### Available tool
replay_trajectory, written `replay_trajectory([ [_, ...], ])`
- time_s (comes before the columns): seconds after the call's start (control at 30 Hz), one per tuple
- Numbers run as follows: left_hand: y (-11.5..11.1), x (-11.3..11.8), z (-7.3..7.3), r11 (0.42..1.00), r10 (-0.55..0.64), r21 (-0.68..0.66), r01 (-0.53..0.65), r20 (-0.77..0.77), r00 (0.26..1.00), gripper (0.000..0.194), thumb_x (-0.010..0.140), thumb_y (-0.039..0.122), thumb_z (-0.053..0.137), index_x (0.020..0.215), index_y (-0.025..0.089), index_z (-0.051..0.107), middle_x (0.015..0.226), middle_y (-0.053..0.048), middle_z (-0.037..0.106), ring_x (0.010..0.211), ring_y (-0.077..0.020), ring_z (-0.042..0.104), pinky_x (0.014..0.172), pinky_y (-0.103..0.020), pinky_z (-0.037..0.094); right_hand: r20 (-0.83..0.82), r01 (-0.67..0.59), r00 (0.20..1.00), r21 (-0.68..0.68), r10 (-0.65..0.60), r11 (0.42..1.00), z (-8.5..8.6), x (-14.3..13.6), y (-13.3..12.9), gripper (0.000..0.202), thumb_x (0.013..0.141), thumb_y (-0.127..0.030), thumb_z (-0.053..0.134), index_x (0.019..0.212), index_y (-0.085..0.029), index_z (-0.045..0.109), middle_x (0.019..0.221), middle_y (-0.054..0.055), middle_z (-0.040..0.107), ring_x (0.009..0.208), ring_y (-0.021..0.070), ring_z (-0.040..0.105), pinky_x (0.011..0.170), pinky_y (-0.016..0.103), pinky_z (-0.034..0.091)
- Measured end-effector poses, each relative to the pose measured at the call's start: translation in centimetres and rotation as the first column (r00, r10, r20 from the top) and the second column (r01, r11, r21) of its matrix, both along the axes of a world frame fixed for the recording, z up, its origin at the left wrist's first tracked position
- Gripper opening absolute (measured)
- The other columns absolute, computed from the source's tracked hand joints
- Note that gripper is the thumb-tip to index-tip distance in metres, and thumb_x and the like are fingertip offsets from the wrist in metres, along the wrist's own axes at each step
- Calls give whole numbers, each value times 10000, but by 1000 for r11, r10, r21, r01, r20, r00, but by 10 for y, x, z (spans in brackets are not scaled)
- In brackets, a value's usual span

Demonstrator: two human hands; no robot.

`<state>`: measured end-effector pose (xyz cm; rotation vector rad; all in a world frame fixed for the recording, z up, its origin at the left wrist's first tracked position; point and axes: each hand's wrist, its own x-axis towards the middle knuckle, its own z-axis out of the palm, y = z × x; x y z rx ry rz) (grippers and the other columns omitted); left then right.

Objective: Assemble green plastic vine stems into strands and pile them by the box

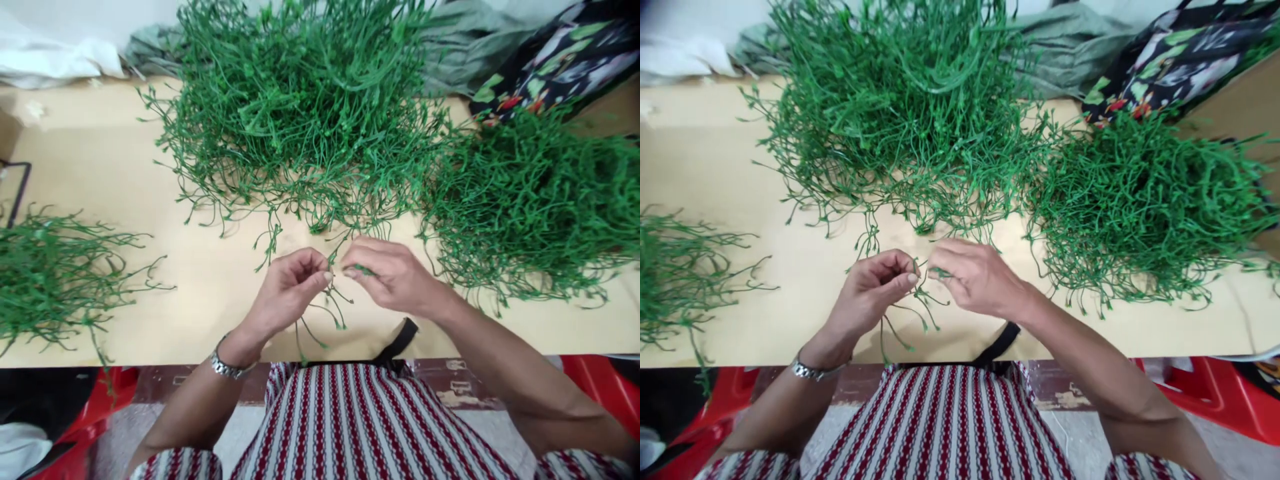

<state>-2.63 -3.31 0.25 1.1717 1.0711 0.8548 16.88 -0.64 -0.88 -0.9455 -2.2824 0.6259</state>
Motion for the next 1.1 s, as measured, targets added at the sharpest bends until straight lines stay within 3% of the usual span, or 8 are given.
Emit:
replay_trajectory([
  [0.13,6,7,-8,995,103,-27,-101,93,990,165,703,235,643,650,147,514,497,62,402,424,-37,315,403,-179,265,-166,66,979,-272,-115,960,-8,-24,-14,134,881,-231,419,833,-162,522,714,14,534,654,104,486,600,223,383],
  [0.23,5,13,-12,983,185,-16,-185,94,978,160,720,235,622,650,153,504,501,67,408,417,-34,311,401,-179,264,-222,-7,972,-362,-79,932,-14,-31,-20,125,852,-276,492,885,-164,535,770,17,542,685,102,494,617,216,395],
  [0.43,0,21,-14,973,228,33,-230,63,972,138,721,180,605,645,142,496,562,50,441,467,-35,340,411,-166,271,-218,60,967,-308,-132,949,-19,-29,-22,122,775,-206,585,687,-164,511,641,-22,449,609,91,439,564,207,356],
  [0.6,-3,25,-19,952,304,-25,-305,211,929,128,729,178,601,685,153,484,622,42,476,460,-28,352,411,-157,293,-229,30,969,-268,-94,963,-19,-29,-25,159,830,-216,507,682,-166,475,645,-13,451,623,97,436,576,211,350],
  [0.73,-5,29,-21,955,295,-136,-262,395,870,143,716,173,606,695,153,466,727,7,568,409,-14,380,381,-161,289,-234,-36,970,-382,-59,923,-17,-30,-28,167,875,-226,430,742,-159,505,602,-36,428,543,70,393,531,188,321],
  [0.9,-3,26,-15,944,301,-277,-178,506,809,172,692,151,596,692,163,425,583,35,545,344,-26,384,349,-152,259,-262,-128,965,-537,-20,834,-14,-27,-28,240,896,-282,390,760,-144,531,536,-59,357,473,57,321,496,187,288],
  [1.0,6,17,-8,929,310,-348,-124,550,775,178,661,105,589,671,163,420,496,67,479,309,-13,325,336,-142,222,-356,-296,929,-560,97,774,-12,-24,-31,281,894,-316,397,691,-147,492,571,-40,400,511,60,366,517,192,302],
  [1.1,13,14,-5,922,373,-319,-218,584,721,204,643,77,590,649,167,407,429,99,395,300,-5,283,345,-132,216,-459,-468,859,-529,225,708,-10,-19,-33,315,886,-352,419,641,-155,443,568,-34,398,517,63,380,508,198,308],
])
